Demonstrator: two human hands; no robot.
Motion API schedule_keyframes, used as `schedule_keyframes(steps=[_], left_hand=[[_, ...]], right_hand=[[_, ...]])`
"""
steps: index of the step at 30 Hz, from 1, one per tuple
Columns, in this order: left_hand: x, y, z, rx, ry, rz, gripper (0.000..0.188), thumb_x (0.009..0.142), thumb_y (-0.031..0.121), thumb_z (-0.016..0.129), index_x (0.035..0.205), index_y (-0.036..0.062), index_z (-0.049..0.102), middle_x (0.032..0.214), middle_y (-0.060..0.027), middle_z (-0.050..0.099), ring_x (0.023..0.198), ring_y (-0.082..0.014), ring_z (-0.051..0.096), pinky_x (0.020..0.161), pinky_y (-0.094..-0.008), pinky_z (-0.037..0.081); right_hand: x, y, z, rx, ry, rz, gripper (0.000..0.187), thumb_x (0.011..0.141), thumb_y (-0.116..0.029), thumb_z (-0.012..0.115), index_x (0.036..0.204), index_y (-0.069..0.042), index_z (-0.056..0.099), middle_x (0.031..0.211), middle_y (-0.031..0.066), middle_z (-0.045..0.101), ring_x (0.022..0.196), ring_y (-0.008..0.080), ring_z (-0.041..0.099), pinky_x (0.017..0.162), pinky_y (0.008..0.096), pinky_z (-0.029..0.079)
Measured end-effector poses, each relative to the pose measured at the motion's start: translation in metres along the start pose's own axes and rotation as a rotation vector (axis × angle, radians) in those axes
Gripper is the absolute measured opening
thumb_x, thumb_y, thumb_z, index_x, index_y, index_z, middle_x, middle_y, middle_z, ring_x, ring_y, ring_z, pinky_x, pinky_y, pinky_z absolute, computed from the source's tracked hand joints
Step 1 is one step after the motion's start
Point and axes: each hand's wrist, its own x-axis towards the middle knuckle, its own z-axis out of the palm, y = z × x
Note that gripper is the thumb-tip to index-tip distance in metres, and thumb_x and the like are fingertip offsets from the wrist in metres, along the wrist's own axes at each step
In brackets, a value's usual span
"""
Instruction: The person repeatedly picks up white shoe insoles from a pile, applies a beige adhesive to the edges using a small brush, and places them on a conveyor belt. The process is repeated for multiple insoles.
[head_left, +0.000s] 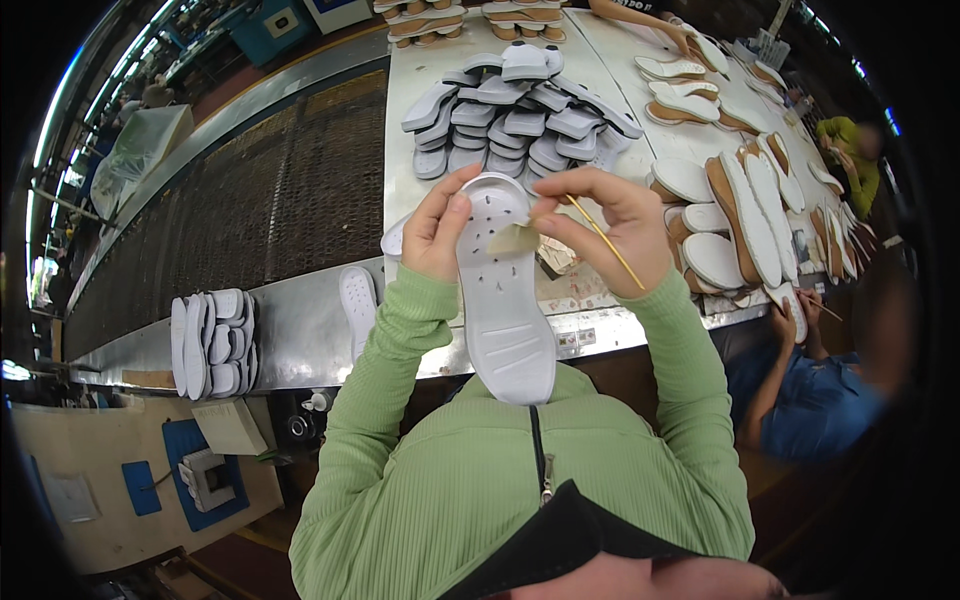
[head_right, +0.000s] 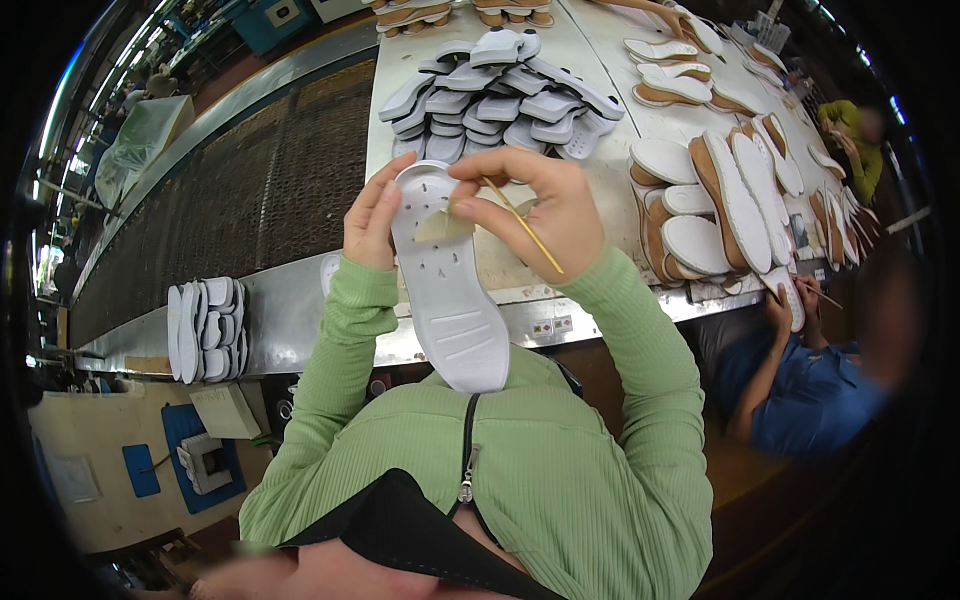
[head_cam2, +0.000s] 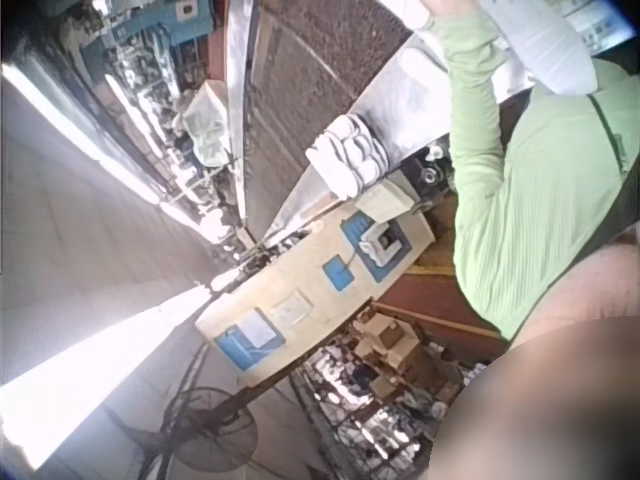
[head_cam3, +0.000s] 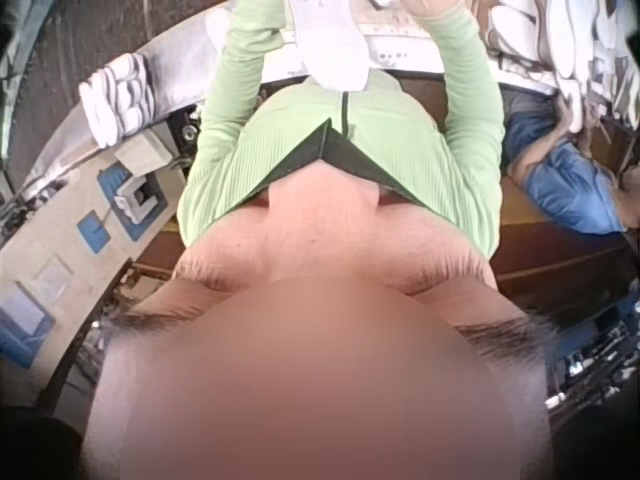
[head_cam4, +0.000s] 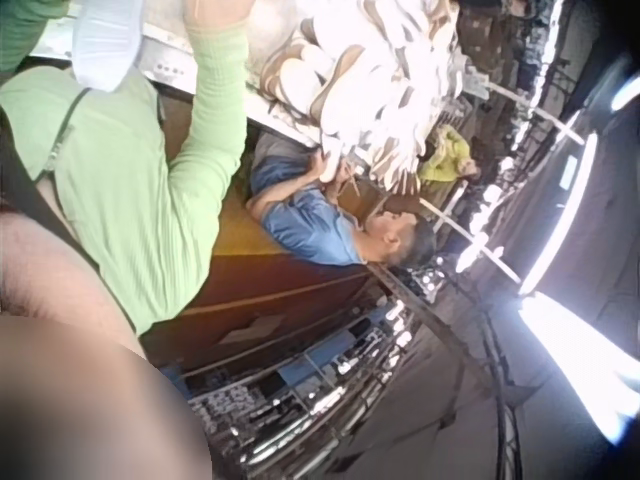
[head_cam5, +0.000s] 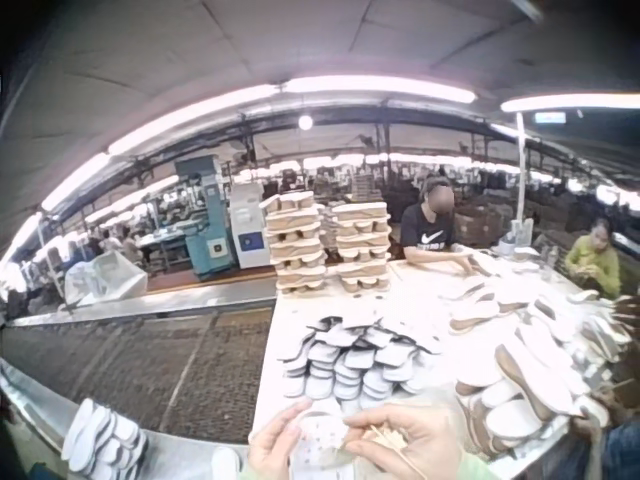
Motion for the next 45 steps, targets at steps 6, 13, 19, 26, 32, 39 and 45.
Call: schedule_keyframes(steps=[6,13,19,26,32,39,45], left_hand=[[-0.006,0.009,-0.011,0.112,-0.063,-0.009,0.038,0.097,0.018,0.053,0.13,-0.0009,0.052,0.113,-0.0082,0.062,0.101,-0.0105,0.057,0.088,-0.0253,0.046],[-0.007,0.009,-0.009,0.081,-0.033,0.091,0.037,0.093,0.008,0.057,0.129,-0.0018,0.052,0.114,-0.0091,0.062,0.095,-0.0084,0.059,0.079,-0.0205,0.049],[-0.013,0.009,-0.007,0.229,0.049,0.127,0.034,0.094,0.007,0.056,0.126,-0.0019,0.054,0.109,-0.0079,0.064,0.086,-0.0053,0.059,0.069,-0.0174,0.05],[-0.016,0.01,-0.004,0.217,0.134,0.139,0.032,0.094,0.007,0.056,0.125,-0.0018,0.055,0.106,-0.0085,0.065,0.082,-0.0052,0.061,0.067,-0.0174,0.051],[-0.019,0.01,-0.001,0.188,0.129,0.14,0.033,0.094,0.007,0.056,0.126,-0.0022,0.054,0.109,-0.0097,0.064,0.088,-0.0076,0.062,0.072,-0.0192,0.052],[-0.022,0.01,-0.007,0.169,0.095,0.151,0.036,0.094,0.008,0.056,0.129,-0.0032,0.052,0.113,-0.0108,0.063,0.093,-0.0093,0.061,0.077,-0.0213,0.051],[-0.023,0.013,-0.009,0.189,0.083,0.146,0.037,0.095,0.007,0.055,0.129,-0.004,0.051,0.113,-0.0111,0.063,0.094,-0.01,0.061,0.079,-0.0222,0.051]], right_hand=[[0.023,0.013,0.02,-0.192,0.043,-0.24,0.025,0.079,-0.001,0.071,0.103,0.002,0.067,0.086,0.0099,0.069,0.08,0.0155,0.067,0.073,0.0265,0.052],[0.036,0.017,0.034,-0.266,0.038,-0.418,0.023,0.077,0.001,0.071,0.1,0.002,0.067,0.086,0.0115,0.069,0.075,0.0198,0.068,0.066,0.0274,0.054],[0.036,0.026,0.038,-0.272,0.061,-0.492,0.026,0.077,0.001,0.071,0.102,0.002,0.067,0.088,0.012,0.069,0.075,0.0202,0.068,0.066,0.028,0.054],[0.01,0.034,0.049,-0.058,0.12,-0.149,0.029,0.081,-0.009,0.07,0.108,0.001,0.064,0.095,0.0139,0.067,0.078,0.021,0.068,0.064,0.0301,0.056],[0.001,0.043,0.05,0.049,0.104,0.004,0.029,0.084,-0.013,0.069,0.11,0.0,0.064,0.096,0.0131,0.068,0.079,0.0205,0.068,0.065,0.0304,0.057],[0.001,0.043,0.052,0.089,0.096,0.012,0.03,0.083,-0.013,0.069,0.111,-0.002,0.064,0.096,0.0122,0.068,0.078,0.0188,0.066,0.067,0.03,0.057],[0.002,0.042,0.053,0.118,0.088,0.016,0.031,0.082,-0.012,0.069,0.111,-0.002,0.065,0.096,0.0117,0.068,0.079,0.0179,0.066,0.067,0.0298,0.057]])
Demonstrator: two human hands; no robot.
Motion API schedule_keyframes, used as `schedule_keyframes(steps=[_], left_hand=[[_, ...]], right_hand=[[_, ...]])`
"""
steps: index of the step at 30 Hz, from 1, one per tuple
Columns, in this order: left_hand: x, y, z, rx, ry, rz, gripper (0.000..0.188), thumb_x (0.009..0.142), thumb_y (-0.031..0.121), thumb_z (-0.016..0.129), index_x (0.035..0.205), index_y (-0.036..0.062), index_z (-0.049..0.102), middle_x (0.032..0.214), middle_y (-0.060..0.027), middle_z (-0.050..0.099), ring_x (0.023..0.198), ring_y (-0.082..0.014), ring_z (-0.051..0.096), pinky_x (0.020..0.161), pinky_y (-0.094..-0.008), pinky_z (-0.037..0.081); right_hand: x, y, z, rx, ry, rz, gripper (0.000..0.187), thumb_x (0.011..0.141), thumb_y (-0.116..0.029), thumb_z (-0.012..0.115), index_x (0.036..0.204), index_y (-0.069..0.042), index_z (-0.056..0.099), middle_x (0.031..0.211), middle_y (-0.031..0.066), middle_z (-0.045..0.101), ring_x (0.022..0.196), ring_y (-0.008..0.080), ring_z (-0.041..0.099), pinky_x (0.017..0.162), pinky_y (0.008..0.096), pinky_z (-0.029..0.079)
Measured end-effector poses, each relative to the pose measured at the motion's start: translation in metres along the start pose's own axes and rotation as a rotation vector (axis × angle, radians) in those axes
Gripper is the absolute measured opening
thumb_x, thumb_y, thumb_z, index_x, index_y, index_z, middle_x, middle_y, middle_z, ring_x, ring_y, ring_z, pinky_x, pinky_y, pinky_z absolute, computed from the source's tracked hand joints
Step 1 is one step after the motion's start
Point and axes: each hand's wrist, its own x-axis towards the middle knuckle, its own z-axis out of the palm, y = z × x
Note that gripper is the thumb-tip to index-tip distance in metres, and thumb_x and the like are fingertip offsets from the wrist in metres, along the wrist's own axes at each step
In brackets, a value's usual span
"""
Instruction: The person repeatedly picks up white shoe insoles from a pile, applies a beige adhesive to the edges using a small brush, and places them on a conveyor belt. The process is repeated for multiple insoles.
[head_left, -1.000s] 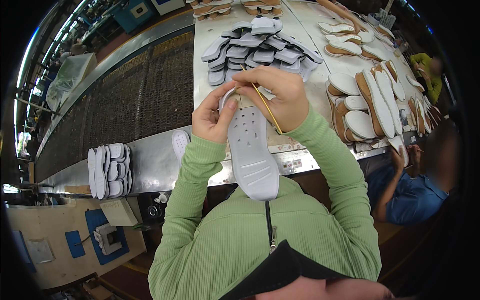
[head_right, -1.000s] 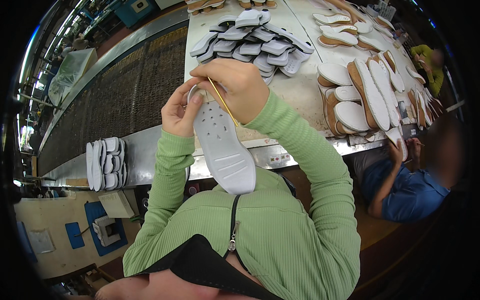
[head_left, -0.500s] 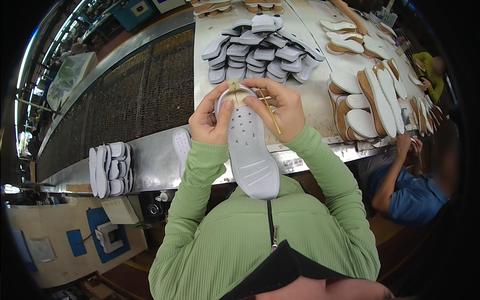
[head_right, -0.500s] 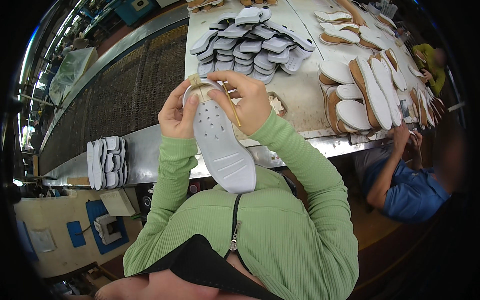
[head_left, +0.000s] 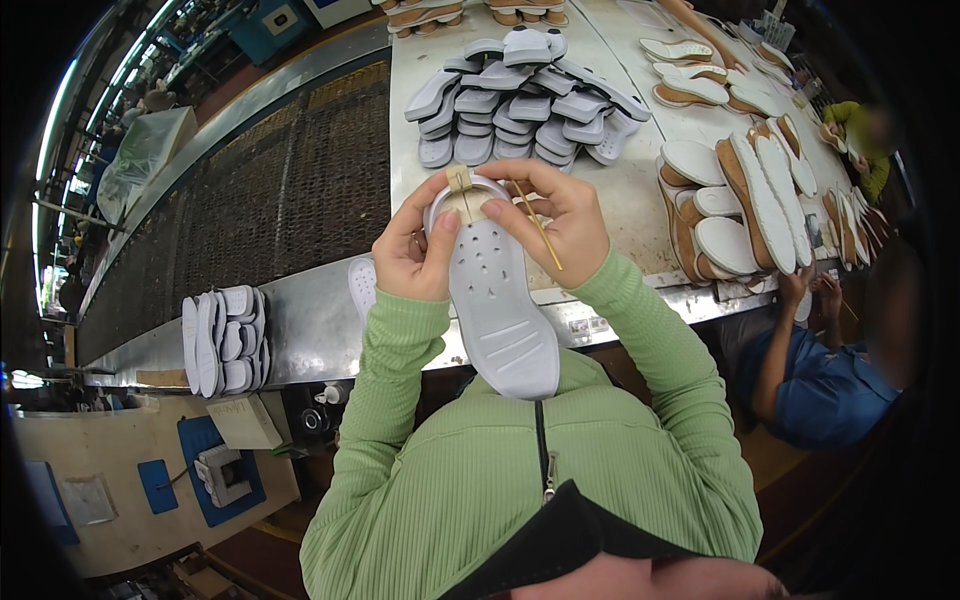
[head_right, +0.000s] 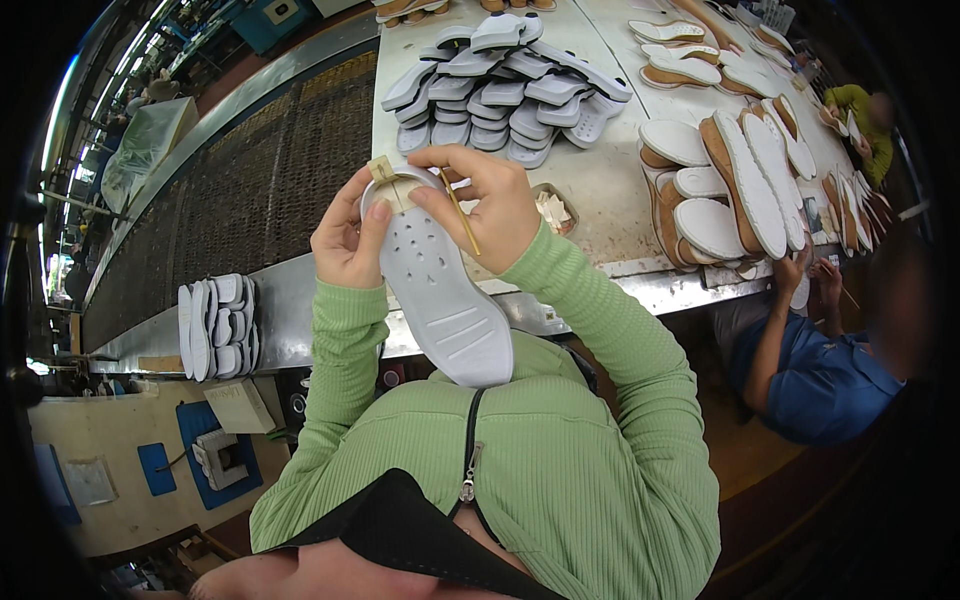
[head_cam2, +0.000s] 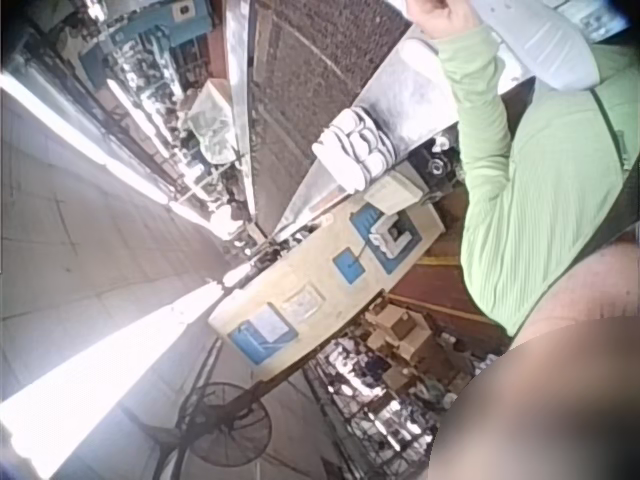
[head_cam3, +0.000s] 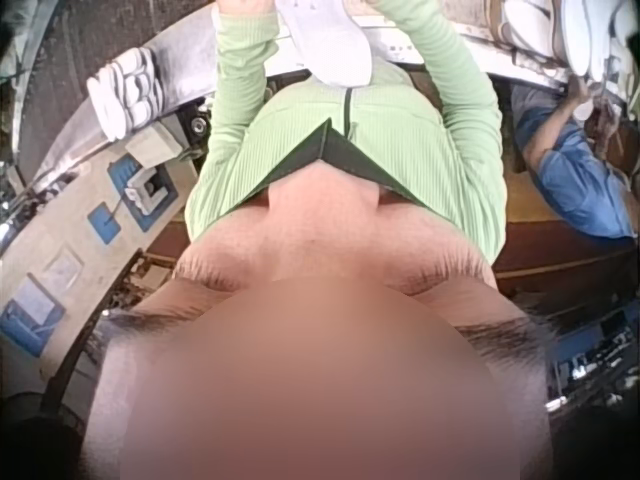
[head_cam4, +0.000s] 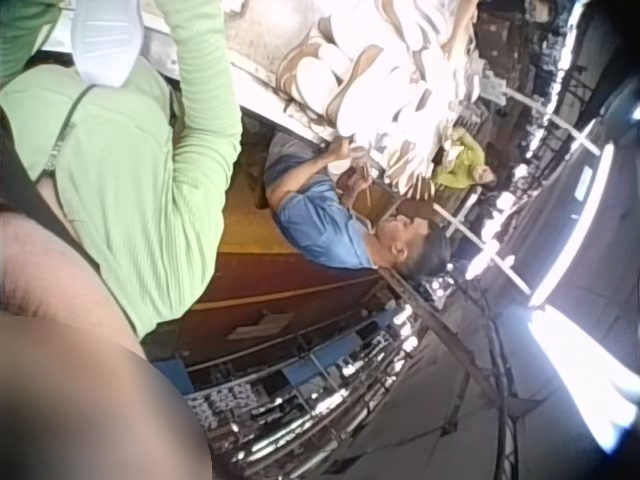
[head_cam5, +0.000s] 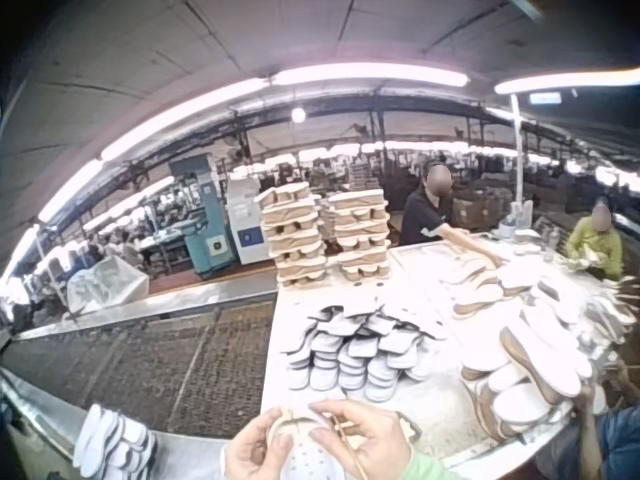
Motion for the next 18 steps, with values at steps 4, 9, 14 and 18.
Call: schedule_keyframes(steps=[4,9,14,18], left_hand=[[-0.0013,0.0045,-0.0021,0.007,-0.011,-0.039,0.041,0.093,0.009,0.059,0.13,-0.0054,0.05,0.112,-0.0141,0.063,0.1,-0.0147,0.061,0.087,-0.0263,0.048],[-0.0004,0.0042,-0.0024,0.026,-0.011,0.008,0.041,0.093,0.008,0.058,0.13,-0.0054,0.05,0.111,-0.0133,0.063,0.099,-0.0144,0.061,0.086,-0.0261,0.048],[-0.0029,0.0044,-0.0032,0.052,-0.004,-0.003,0.041,0.093,0.008,0.058,0.131,-0.0049,0.049,0.111,-0.0139,0.063,0.099,-0.0147,0.061,0.086,-0.0265,0.048],[-0.0032,0.0043,-0.0038,0.049,0.015,0.01,0.041,0.093,0.007,0.058,0.131,-0.0046,0.049,0.111,-0.0141,0.063,0.099,-0.0149,0.061,0.087,-0.0266,0.048]], right_hand=[[-0.0007,-0.0021,0.0001,0.037,-0.004,0.013,0.03,0.082,-0.011,0.069,0.111,-0.002,0.065,0.096,0.0114,0.068,0.079,0.017,0.065,0.068,0.0296,0.057],[-0.001,-0.0037,-0.0013,0.054,-0.015,0.028,0.03,0.082,-0.011,0.069,0.111,-0.001,0.064,0.096,0.0116,0.068,0.079,0.0166,0.065,0.068,0.0296,0.057],[0.0004,-0.0047,0.0011,0.053,-0.016,0.012,0.03,0.083,-0.01,0.069,0.111,-0.001,0.064,0.096,0.0122,0.069,0.08,0.0174,0.065,0.068,0.0297,0.057],[0.0012,-0.0081,0.0019,0.034,-0.034,0.021,0.03,0.084,-0.008,0.067,0.112,0.001,0.062,0.097,0.0115,0.067,0.082,0.0159,0.064,0.071,0.0288,0.056]])
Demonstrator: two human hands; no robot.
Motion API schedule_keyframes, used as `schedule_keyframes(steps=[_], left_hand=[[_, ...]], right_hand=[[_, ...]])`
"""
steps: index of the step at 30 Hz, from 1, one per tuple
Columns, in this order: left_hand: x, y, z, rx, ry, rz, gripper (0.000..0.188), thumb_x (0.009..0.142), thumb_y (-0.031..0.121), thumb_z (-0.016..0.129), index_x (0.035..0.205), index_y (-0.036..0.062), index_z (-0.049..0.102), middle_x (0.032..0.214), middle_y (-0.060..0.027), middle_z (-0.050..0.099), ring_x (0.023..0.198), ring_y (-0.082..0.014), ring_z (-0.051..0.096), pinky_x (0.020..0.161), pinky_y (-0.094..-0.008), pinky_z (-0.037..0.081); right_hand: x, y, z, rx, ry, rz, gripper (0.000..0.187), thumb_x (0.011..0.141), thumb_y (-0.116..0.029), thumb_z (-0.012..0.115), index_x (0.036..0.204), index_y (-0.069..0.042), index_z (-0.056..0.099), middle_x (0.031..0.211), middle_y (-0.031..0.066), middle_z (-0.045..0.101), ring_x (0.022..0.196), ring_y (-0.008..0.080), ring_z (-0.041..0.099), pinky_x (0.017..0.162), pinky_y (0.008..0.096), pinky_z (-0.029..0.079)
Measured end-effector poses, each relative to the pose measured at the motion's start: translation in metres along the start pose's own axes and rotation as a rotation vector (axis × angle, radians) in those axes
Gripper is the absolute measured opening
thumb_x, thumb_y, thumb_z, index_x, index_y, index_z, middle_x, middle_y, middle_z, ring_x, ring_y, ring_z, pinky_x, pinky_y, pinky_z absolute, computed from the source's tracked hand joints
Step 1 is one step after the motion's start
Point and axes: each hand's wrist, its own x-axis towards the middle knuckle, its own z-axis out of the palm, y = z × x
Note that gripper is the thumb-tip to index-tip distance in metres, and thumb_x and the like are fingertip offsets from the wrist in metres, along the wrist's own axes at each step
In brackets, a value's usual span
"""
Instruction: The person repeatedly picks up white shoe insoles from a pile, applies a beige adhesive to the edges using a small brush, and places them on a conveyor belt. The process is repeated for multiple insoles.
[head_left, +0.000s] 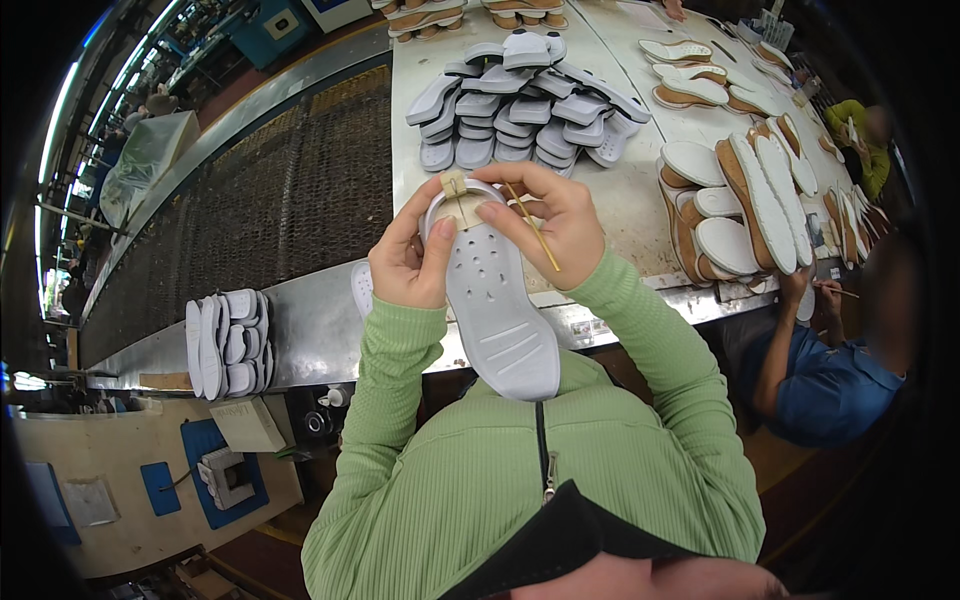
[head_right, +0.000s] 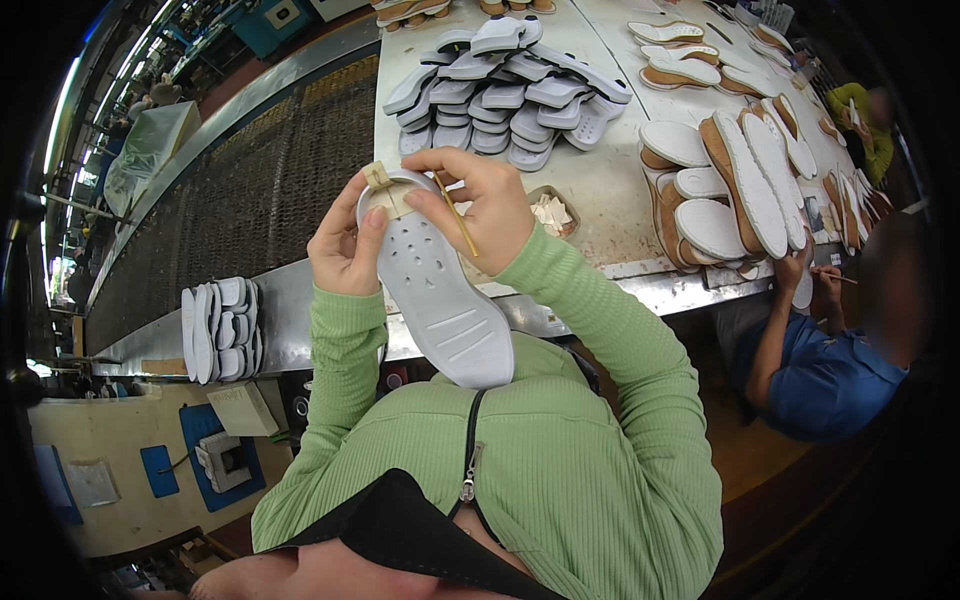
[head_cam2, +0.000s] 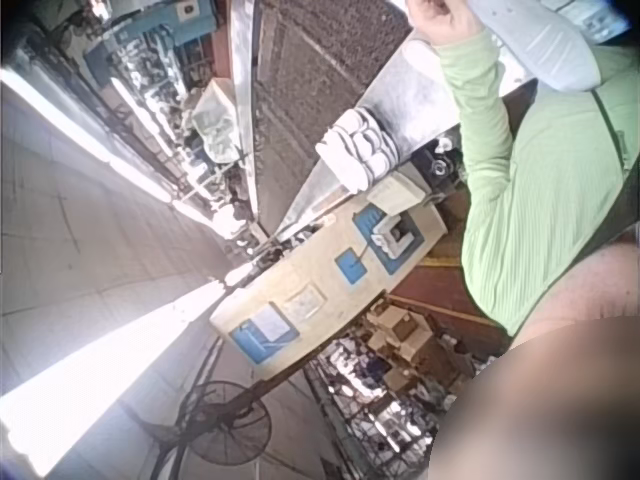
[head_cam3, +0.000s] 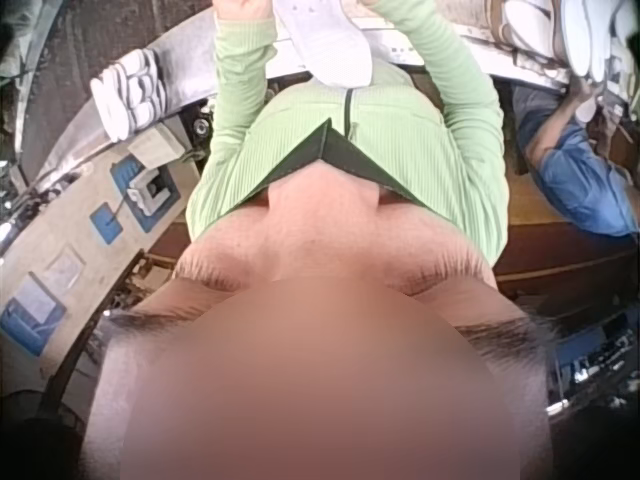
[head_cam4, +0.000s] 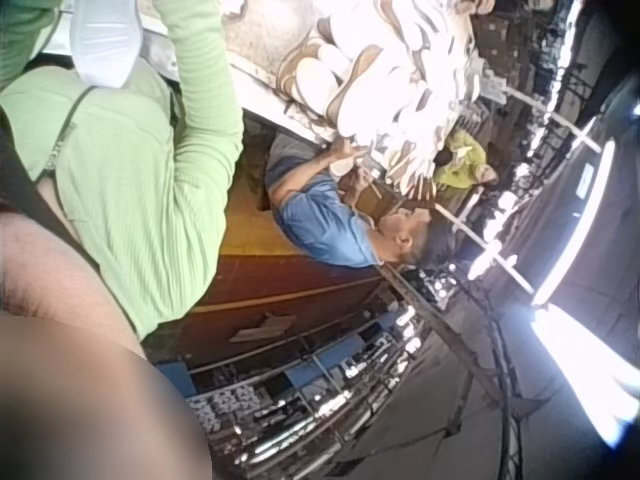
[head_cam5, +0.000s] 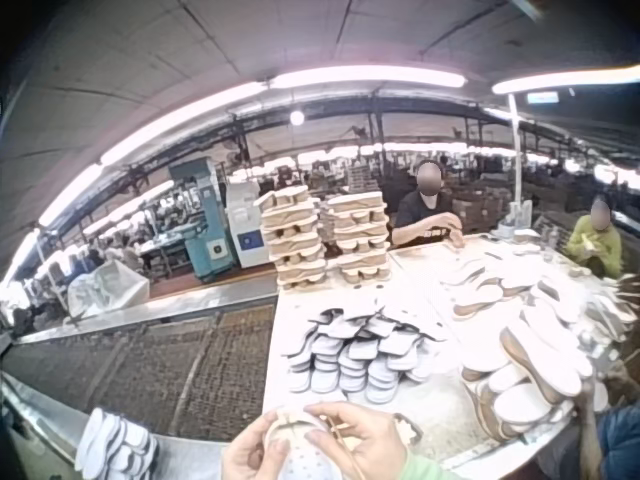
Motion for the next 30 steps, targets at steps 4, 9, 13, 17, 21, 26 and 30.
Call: schedule_keyframes(steps=[4,9,13,17,21,26,30], left_hand=[[-0.001,0.002,-0.002,-0.029,-0.01,-0.005,0.041,0.093,0.005,0.057,0.131,-0.0057,0.049,0.119,-0.0153,0.061,0.106,-0.0158,0.059,0.091,-0.0268,0.047],[0.002,0.002,0.004,0.015,0.003,0.069,0.042,0.088,0.005,0.065,0.126,-0.0044,0.05,0.113,-0.0138,0.063,0.102,-0.0155,0.061,0.088,-0.0275,0.048],[0.006,0.004,0.006,-0.028,-0.002,0.04,0.04,0.085,0.004,0.068,0.12,-0.0031,0.051,0.109,-0.0122,0.064,0.1,-0.0143,0.061,0.086,-0.0266,0.048],[0.007,0.011,0.007,-0.028,-0.015,0.065,0.037,0.085,0.004,0.067,0.119,-0.0024,0.052,0.108,-0.0115,0.063,0.097,-0.0136,0.061,0.083,-0.0257,0.049],[0.006,0.018,0.014,-0.004,-0.039,0.096,0.039,0.084,0.003,0.066,0.12,-0.0017,0.052,0.106,-0.0112,0.063,0.094,-0.0138,0.062,0.079,-0.025,0.05],[0.001,0.025,0.017,0.035,-0.04,0.172,0.038,0.082,0.003,0.068,0.117,-0.0011,0.055,0.102,-0.0116,0.065,0.09,-0.0138,0.063,0.074,-0.0245,0.051],[-0.007,0.031,0.012,0.091,-0.096,0.248,0.034,0.081,0.003,0.069,0.112,-0.001,0.058,0.097,-0.0112,0.066,0.085,-0.0128,0.064,0.071,-0.0242,0.051]], right_hand=[[0.0,-0.003,-0.001,-0.032,-0.044,0.021,0.03,0.087,-0.005,0.065,0.115,0.003,0.059,0.097,0.0094,0.065,0.086,0.0118,0.062,0.076,0.0271,0.054],[0.001,-0.004,0.002,-0.03,0.042,-0.059,0.028,0.083,-0.011,0.069,0.108,0.0,0.064,0.096,0.0122,0.069,0.079,0.0172,0.067,0.066,0.0288,0.056],[0.0,-0.011,-0.001,-0.037,0.042,-0.035,0.027,0.081,-0.01,0.07,0.107,-0.001,0.065,0.095,0.0112,0.069,0.081,0.0189,0.066,0.069,0.0304,0.055],[0.01,-0.023,-0.013,-0.43,0.129,-0.467,0.029,0.074,-0.008,0.074,0.101,-0.003,0.067,0.096,0.0089,0.068,0.088,0.0263,0.063,0.077,0.0353,0.051],[0.016,-0.04,-0.019,-0.588,0.086,-0.657,0.027,0.067,-0.009,0.076,0.092,-0.005,0.067,0.099,0.0072,0.067,0.096,0.0311,0.059,0.081,0.0399,0.046],[0.012,-0.061,-0.019,-0.745,0.012,-0.623,0.025,0.066,-0.003,0.077,0.089,-0.004,0.067,0.101,0.0088,0.068,0.099,0.0333,0.058,0.084,0.0398,0.049],[0.006,-0.083,-0.028,-0.548,-0.081,-0.51,0.024,0.072,-0.001,0.071,0.096,-0.001,0.067,0.097,0.009,0.067,0.097,0.0315,0.059,0.084,0.0379,0.049]])
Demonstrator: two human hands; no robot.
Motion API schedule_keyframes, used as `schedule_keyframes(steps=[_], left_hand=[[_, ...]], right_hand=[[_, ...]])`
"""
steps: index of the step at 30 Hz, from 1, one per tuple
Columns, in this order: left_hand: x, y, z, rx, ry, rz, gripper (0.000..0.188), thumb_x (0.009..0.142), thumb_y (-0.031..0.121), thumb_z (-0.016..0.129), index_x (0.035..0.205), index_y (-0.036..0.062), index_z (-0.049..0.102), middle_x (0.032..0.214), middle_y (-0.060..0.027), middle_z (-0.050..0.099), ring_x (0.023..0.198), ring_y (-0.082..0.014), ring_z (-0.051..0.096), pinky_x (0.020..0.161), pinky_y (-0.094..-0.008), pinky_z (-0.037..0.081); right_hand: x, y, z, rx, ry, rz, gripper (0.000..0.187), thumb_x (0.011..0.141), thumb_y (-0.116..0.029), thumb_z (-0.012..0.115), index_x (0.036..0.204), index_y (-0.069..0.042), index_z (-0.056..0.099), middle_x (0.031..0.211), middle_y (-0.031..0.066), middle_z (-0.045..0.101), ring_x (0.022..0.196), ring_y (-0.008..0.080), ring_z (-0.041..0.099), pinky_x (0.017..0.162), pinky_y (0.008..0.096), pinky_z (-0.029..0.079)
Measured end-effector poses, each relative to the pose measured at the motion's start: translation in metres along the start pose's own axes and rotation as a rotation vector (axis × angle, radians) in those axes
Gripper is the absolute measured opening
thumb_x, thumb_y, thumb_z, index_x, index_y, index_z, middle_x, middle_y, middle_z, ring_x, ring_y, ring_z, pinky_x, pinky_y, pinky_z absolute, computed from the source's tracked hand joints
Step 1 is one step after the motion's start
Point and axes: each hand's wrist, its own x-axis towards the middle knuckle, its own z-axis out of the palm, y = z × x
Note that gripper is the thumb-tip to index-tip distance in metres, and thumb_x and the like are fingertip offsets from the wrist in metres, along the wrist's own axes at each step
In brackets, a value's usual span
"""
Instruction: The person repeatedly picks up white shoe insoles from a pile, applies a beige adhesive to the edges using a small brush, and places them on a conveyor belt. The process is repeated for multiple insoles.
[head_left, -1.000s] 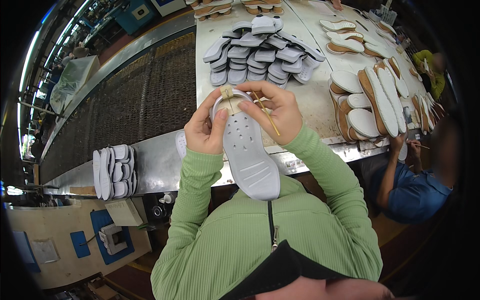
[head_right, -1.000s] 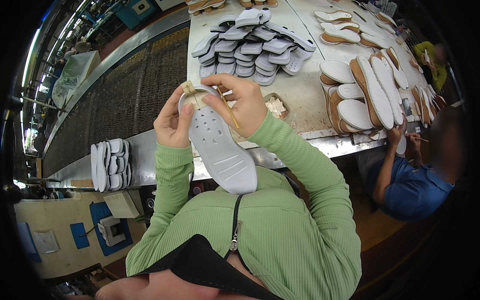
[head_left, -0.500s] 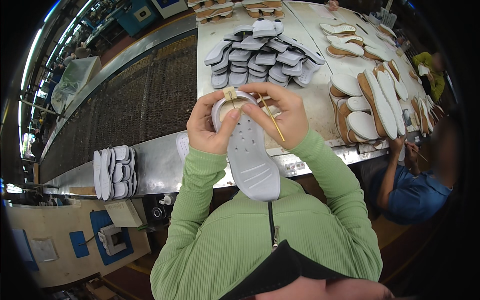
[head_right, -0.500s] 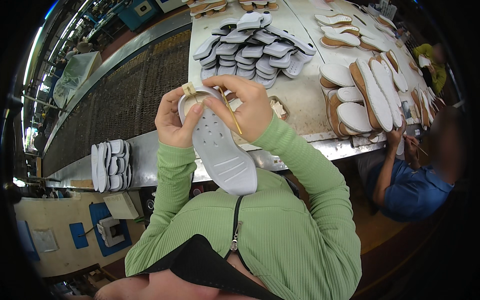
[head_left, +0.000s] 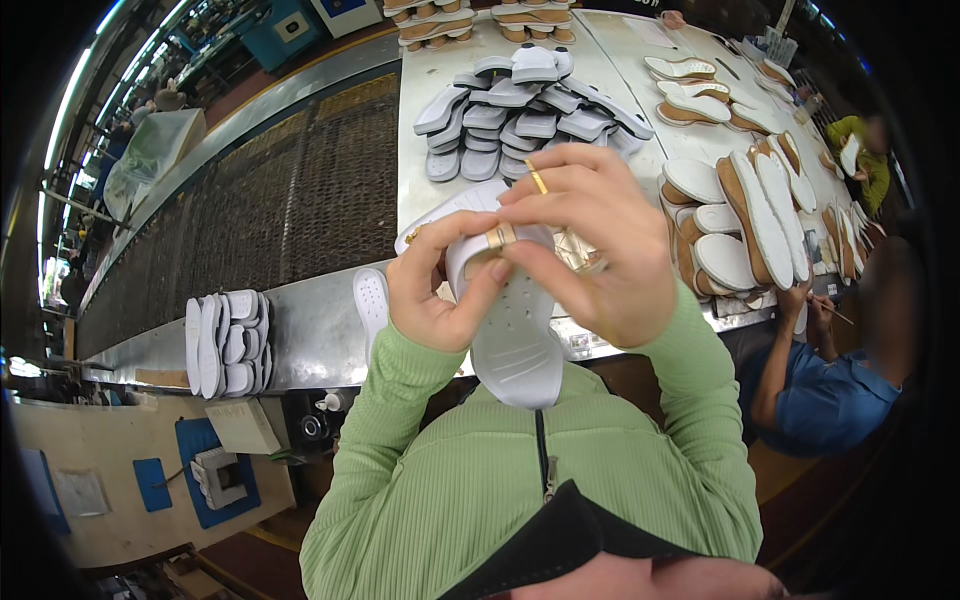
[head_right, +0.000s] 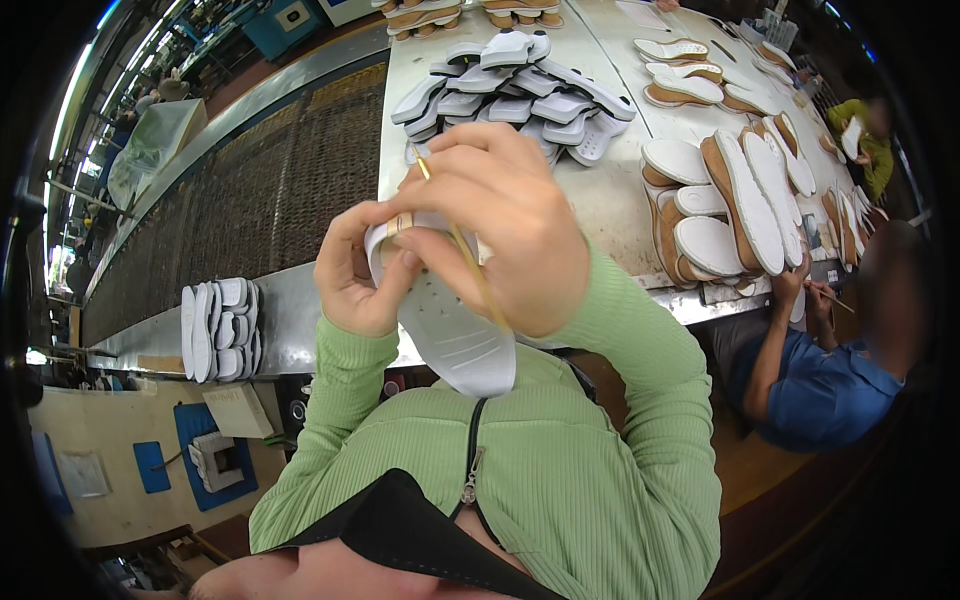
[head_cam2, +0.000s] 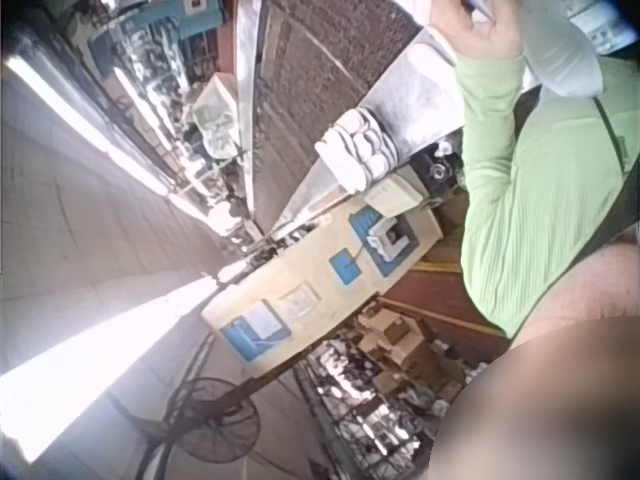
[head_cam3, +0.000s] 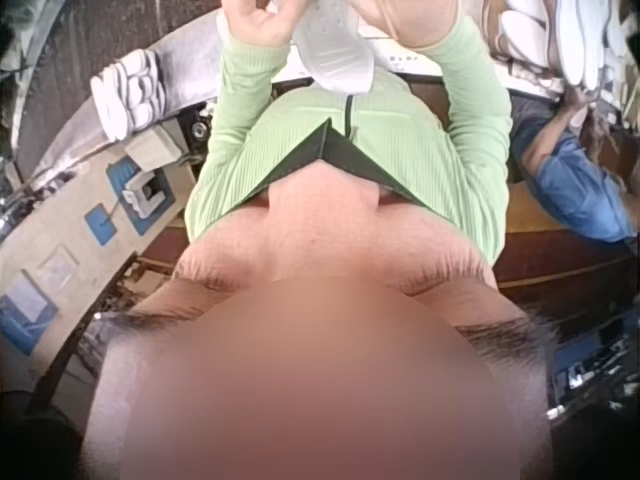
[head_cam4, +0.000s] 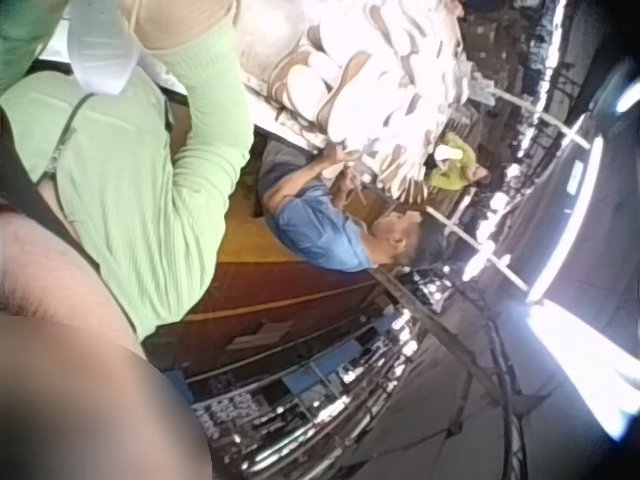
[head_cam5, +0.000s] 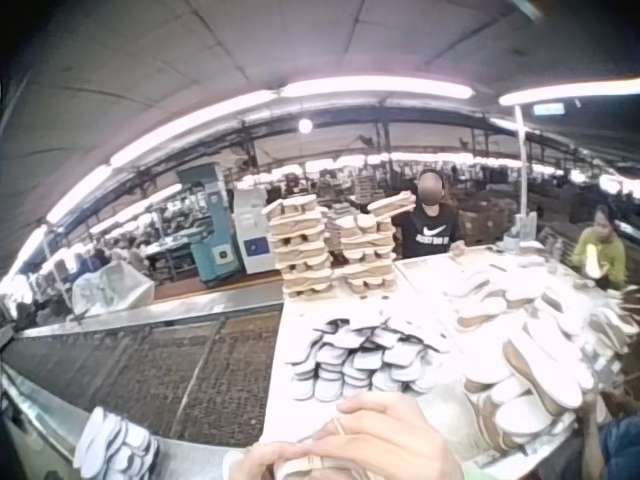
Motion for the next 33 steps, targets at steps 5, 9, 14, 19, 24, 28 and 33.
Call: schedule_keyframes(steps=[5,9,14,19,24,28,33], left_hand=[[-0.006,0.008,-0.003,0.019,-0.057,0.124,0.034,0.076,-0.002,0.071,0.108,-0.0006,0.059,0.094,-0.0138,0.067,0.082,-0.0183,0.067,0.07,-0.026,0.051],[-0.008,0.014,-0.001,0.033,-0.071,0.162,0.036,0.073,-0.004,0.071,0.106,-0.0009,0.059,0.095,-0.0157,0.066,0.086,-0.0234,0.067,0.073,-0.0289,0.052],[-0.008,0.014,-0.002,0.05,-0.098,0.209,0.036,0.071,-0.006,0.07,0.105,-0.0017,0.059,0.097,-0.0168,0.066,0.087,-0.0255,0.066,0.075,-0.0305,0.052],[-0.007,0.013,-0.004,0.069,-0.127,0.228,0.037,0.07,-0.008,0.069,0.105,-0.0023,0.059,0.096,-0.0166,0.066,0.085,-0.0249,0.066,0.074,-0.0303,0.052],[-0.007,0.012,-0.005,0.066,-0.129,0.219,0.037,0.069,-0.008,0.069,0.104,-0.0025,0.059,0.096,-0.0161,0.066,0.084,-0.0242,0.066,0.073,-0.0299,0.052],[-0.007,0.012,-0.006,0.086,-0.136,0.21,0.037,0.069,-0.008,0.069,0.104,-0.0024,0.059,0.094,-0.0155,0.066,0.082,-0.0239,0.066,0.071,-0.0299,0.052],[-0.007,0.011,-0.005,0.128,-0.115,0.203,0.036,0.07,-0.006,0.069,0.104,-0.0028,0.059,0.092,-0.015,0.067,0.08,-0.024,0.067,0.07,-0.0299,0.052]], right_hand=[[0.006,-0.012,-0.032,0.299,-0.089,0.167,0.03,0.084,-0.002,0.06,0.113,0.005,0.064,0.087,0.0101,0.063,0.082,0.0213,0.058,0.074,0.0307,0.046],[0.013,-0.011,-0.036,0.432,-0.113,0.17,0.019,0.086,-0.004,0.061,0.1,0.007,0.068,0.085,0.0121,0.06,0.074,0.0157,0.054,0.064,0.0257,0.041],[0.012,-0.019,-0.024,0.666,-0.051,0.366,0.01,0.08,-0.001,0.067,0.088,0.005,0.068,0.081,0.0114,0.063,0.071,0.014,0.058,0.06,0.0248,0.043],[0.018,-0.013,-0.019,0.322,-0.128,0.123,0.007,0.076,-0.002,0.072,0.08,0.003,0.069,0.069,0.0079,0.063,0.059,0.0144,0.058,0.054,0.0256,0.043],[0.02,-0.013,-0.016,0.288,-0.163,0.119,0.009,0.076,-0.005,0.074,0.076,0.001,0.068,0.067,0.0081,0.062,0.057,0.0152,0.057,0.051,0.0255,0.042],[0.019,-0.013,-0.015,0.252,-0.188,0.11,0.01,0.075,-0.005,0.074,0.074,0.001,0.067,0.067,0.0077,0.062,0.057,0.0152,0.057,0.05,0.0259,0.042],[0.016,-0.013,-0.01,0.172,-0.106,0.014,0.009,0.075,-0.003,0.073,0.081,0.002,0.067,0.071,0.008,0.063,0.058,0.0168,0.058,0.051,0.0271,0.044]])
